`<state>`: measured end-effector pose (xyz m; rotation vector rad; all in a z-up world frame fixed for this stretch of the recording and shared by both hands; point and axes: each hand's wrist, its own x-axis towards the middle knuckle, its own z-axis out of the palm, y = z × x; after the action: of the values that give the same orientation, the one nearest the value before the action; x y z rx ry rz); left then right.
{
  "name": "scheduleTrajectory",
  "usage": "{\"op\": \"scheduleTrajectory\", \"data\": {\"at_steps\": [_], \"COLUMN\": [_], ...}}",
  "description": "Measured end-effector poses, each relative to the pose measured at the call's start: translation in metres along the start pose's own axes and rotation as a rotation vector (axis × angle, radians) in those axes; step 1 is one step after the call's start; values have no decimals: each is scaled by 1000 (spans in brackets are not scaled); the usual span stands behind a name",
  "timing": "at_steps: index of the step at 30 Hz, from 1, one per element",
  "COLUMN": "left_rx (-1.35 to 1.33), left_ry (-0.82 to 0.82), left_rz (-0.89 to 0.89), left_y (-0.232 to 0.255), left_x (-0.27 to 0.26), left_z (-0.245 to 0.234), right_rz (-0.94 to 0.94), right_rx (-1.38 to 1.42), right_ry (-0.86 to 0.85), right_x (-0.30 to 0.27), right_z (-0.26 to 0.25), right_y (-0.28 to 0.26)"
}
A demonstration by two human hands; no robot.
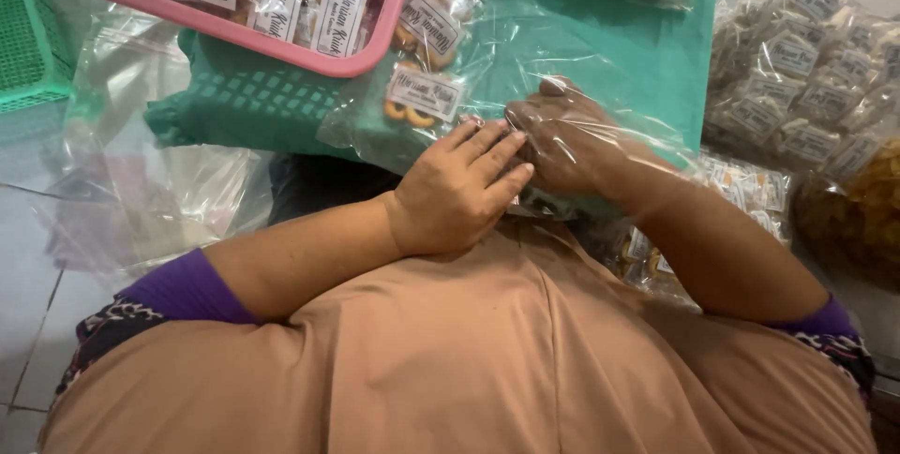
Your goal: Packaging small, individually wrapped snack packets into a larger clear plastic bag for bulk distribution.
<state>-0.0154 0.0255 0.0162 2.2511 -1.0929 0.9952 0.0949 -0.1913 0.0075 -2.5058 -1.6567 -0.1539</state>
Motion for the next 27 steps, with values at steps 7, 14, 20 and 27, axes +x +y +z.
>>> {"op": "scheduleTrajectory", "data": {"at_steps": [7, 14, 20, 27], "left_rx": [-308, 140, 109, 81], "left_ry": [77, 26, -96, -266], "left_rz": [-97, -79, -72, -335], "left_y": [-10, -56, -62, -54], "left_x": [6, -23, -38, -26], "left_z": [-23, -27, -18, -18], "right_rz": [-11, -112, -8, 173], "right_rx": [-121, -98, -15, -156], "right_ry": [-108, 39, 61, 107], "right_x": [19, -2, -49, -105], "right_z": [-23, -44, -45, -52], "right_y": [-11, -15, 12, 32]}}
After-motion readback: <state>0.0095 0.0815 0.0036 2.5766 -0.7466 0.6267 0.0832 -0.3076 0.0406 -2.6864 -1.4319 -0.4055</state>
